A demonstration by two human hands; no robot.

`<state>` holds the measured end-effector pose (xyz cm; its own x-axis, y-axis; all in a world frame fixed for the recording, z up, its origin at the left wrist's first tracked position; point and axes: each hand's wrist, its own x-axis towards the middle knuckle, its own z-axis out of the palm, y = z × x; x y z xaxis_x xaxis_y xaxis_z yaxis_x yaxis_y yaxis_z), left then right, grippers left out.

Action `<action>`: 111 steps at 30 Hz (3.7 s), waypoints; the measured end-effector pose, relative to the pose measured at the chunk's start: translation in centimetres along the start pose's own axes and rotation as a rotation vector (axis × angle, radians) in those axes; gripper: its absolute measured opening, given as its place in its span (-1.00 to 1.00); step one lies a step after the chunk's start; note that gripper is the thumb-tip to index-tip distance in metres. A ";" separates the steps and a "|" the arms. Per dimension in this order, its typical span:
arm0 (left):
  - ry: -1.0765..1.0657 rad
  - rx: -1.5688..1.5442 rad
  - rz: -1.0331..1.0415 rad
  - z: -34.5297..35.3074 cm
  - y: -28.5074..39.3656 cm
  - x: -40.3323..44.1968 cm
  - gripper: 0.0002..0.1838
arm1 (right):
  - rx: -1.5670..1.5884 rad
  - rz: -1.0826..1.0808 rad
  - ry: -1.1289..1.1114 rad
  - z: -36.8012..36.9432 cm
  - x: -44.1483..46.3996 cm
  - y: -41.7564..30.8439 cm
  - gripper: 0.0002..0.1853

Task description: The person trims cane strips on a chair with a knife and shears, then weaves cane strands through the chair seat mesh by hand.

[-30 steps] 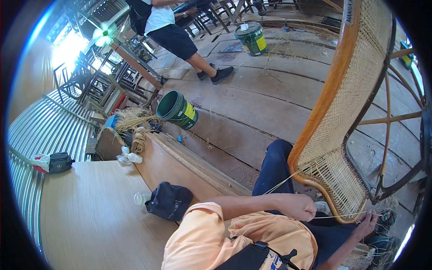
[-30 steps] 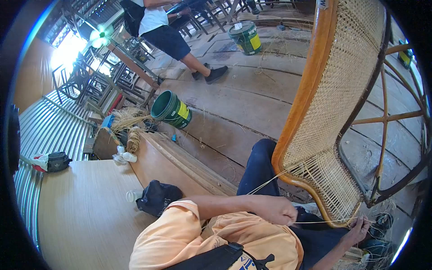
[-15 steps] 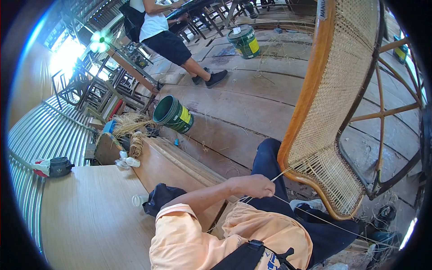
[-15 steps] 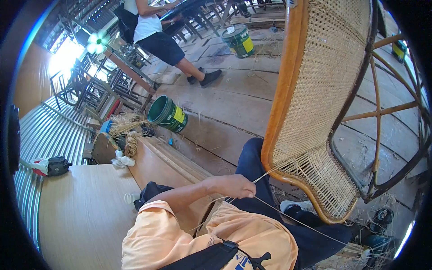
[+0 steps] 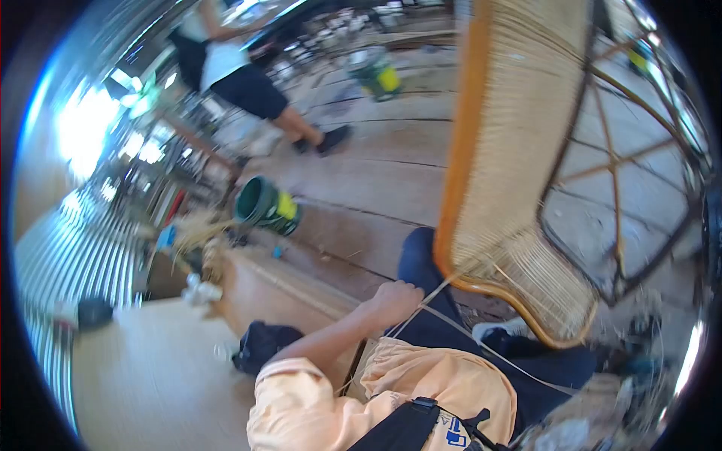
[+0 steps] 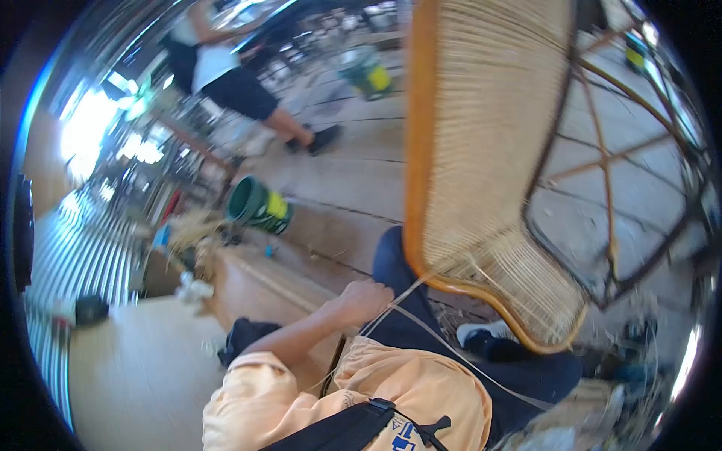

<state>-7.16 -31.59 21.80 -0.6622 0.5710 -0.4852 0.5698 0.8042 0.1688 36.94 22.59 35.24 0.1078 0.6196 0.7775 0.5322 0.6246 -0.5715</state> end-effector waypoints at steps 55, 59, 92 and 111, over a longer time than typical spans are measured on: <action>-0.470 -1.023 0.279 5.5 20.1 3.3 -0.90 | -0.116 1.229 -0.572 -11.8 -37.7 -7.1 -0.68; -0.377 -1.058 0.271 5.3 18.6 2.7 -0.90 | 0.365 1.313 -1.075 -1.4 -33.2 -12.9 -0.66; -0.209 -1.043 0.167 5.5 14.2 3.3 -0.88 | 0.992 1.361 -1.539 10.6 -34.1 -20.6 -0.73; -0.620 -1.357 -0.151 0.6 1.6 -3.3 -0.78 | 1.186 1.591 -1.355 9.2 -35.2 -19.4 -0.74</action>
<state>-3.82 -32.27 23.16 -0.1682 0.5921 -0.7881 -0.5861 0.5828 0.5629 15.14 -6.96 16.53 -0.8504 0.2316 -0.4725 0.0667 -0.8433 -0.5333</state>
